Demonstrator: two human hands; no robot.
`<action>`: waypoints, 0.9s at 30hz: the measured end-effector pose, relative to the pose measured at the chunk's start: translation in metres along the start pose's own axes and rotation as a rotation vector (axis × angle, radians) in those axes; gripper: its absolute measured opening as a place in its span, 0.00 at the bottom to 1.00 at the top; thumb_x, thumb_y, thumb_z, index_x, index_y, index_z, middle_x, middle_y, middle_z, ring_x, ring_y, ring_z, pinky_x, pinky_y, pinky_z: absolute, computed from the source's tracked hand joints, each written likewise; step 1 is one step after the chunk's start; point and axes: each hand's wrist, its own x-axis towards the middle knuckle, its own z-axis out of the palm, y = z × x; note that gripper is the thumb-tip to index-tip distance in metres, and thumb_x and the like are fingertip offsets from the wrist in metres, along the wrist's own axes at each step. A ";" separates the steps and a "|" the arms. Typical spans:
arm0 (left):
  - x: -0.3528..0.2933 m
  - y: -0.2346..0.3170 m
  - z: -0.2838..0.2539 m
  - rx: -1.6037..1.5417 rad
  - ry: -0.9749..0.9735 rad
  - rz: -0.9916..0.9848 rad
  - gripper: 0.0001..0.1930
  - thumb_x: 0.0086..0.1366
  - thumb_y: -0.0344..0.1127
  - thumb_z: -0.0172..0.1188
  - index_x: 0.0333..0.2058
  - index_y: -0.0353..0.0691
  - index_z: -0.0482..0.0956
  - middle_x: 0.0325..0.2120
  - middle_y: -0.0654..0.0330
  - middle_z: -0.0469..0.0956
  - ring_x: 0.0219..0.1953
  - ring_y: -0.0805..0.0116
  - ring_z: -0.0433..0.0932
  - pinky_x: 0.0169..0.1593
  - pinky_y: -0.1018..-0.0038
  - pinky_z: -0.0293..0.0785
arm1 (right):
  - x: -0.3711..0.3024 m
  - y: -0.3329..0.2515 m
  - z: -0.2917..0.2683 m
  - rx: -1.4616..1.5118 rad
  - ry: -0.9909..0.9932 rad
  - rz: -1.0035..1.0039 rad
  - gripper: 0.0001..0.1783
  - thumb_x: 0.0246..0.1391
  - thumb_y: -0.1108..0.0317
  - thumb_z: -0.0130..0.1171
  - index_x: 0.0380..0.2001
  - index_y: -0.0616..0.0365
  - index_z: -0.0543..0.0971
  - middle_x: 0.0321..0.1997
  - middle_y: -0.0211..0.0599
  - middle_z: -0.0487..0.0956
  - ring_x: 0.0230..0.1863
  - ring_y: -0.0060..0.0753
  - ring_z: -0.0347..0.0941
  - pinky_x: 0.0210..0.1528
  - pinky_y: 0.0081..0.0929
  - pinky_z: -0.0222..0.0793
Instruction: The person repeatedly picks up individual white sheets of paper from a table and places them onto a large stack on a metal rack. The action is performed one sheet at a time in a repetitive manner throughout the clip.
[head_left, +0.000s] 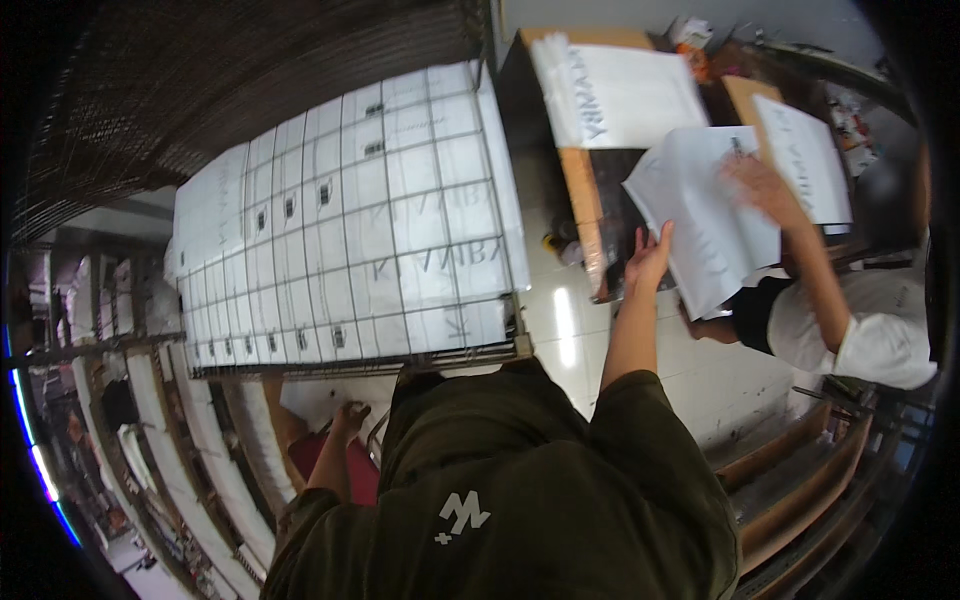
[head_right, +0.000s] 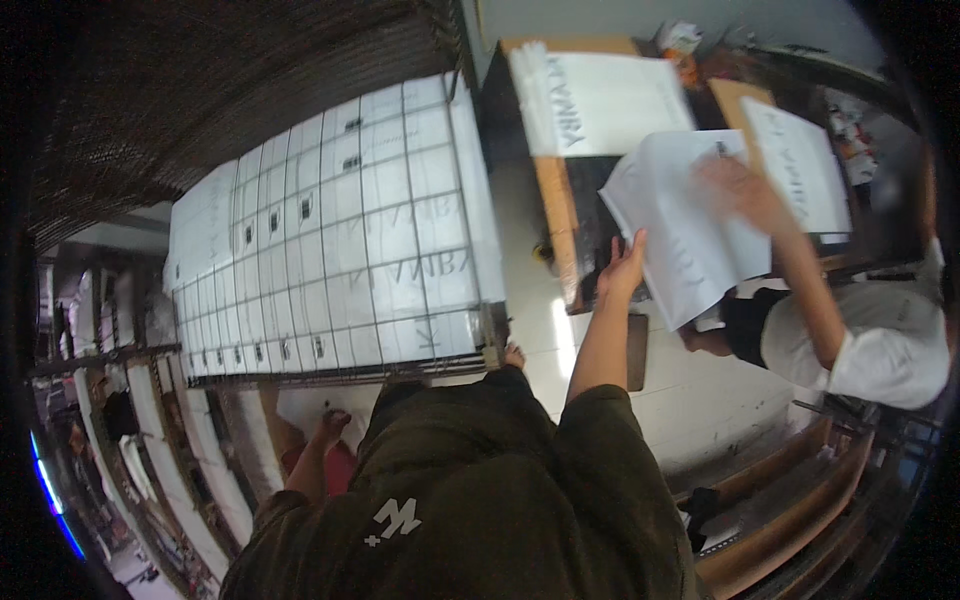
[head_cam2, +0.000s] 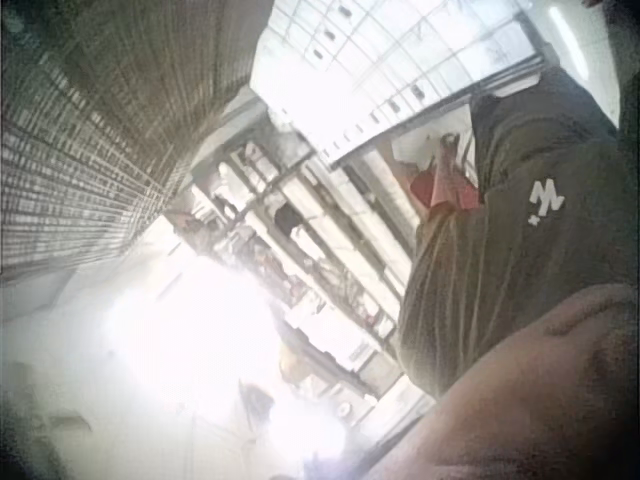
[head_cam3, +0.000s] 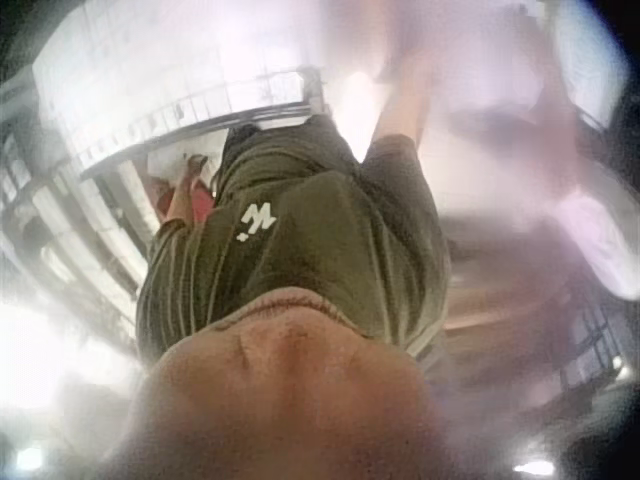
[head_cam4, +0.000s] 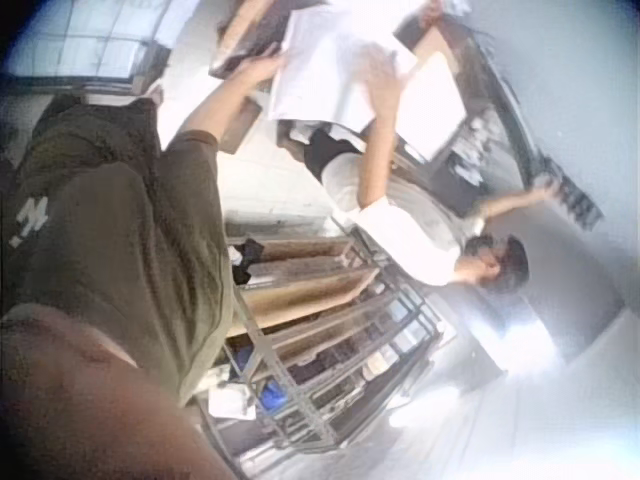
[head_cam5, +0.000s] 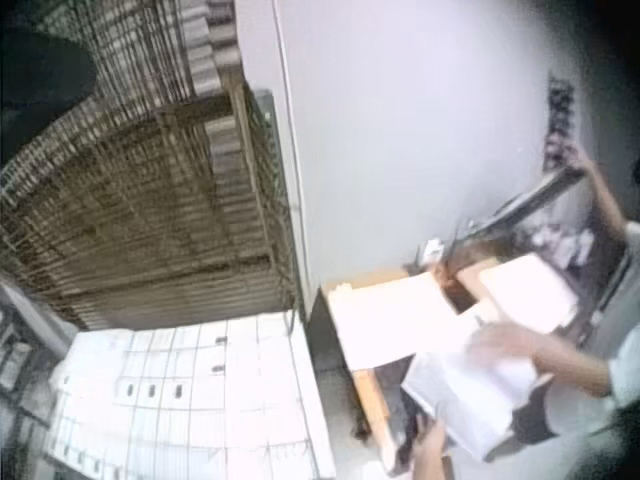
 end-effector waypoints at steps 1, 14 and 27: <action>-0.011 0.014 -0.005 0.085 0.015 0.034 0.23 0.55 0.46 0.61 0.46 0.40 0.72 0.35 0.47 0.77 0.39 0.57 0.76 0.41 0.66 0.71 | 0.004 0.014 -0.011 -0.010 -0.041 0.012 0.34 0.50 0.58 0.60 0.57 0.56 0.60 0.60 0.37 0.62 0.62 0.37 0.53 0.57 0.40 0.58; -0.041 0.113 -0.076 0.455 -0.279 0.031 0.31 0.54 0.61 0.55 0.50 0.47 0.69 0.38 0.52 0.78 0.43 0.56 0.75 0.45 0.63 0.71 | -0.038 -0.027 0.051 -0.311 0.133 -0.251 0.25 0.41 0.81 0.52 0.46 0.65 0.62 0.45 0.45 0.70 0.42 0.38 0.70 0.39 0.33 0.69; 0.024 -0.102 -0.165 0.163 -0.065 0.127 0.31 0.55 0.55 0.56 0.50 0.37 0.69 0.37 0.49 0.77 0.42 0.52 0.76 0.47 0.64 0.70 | -0.303 0.008 0.358 -1.456 -1.300 -0.893 0.32 0.48 0.65 0.56 0.58 0.53 0.63 0.60 0.42 0.64 0.61 0.38 0.58 0.59 0.31 0.56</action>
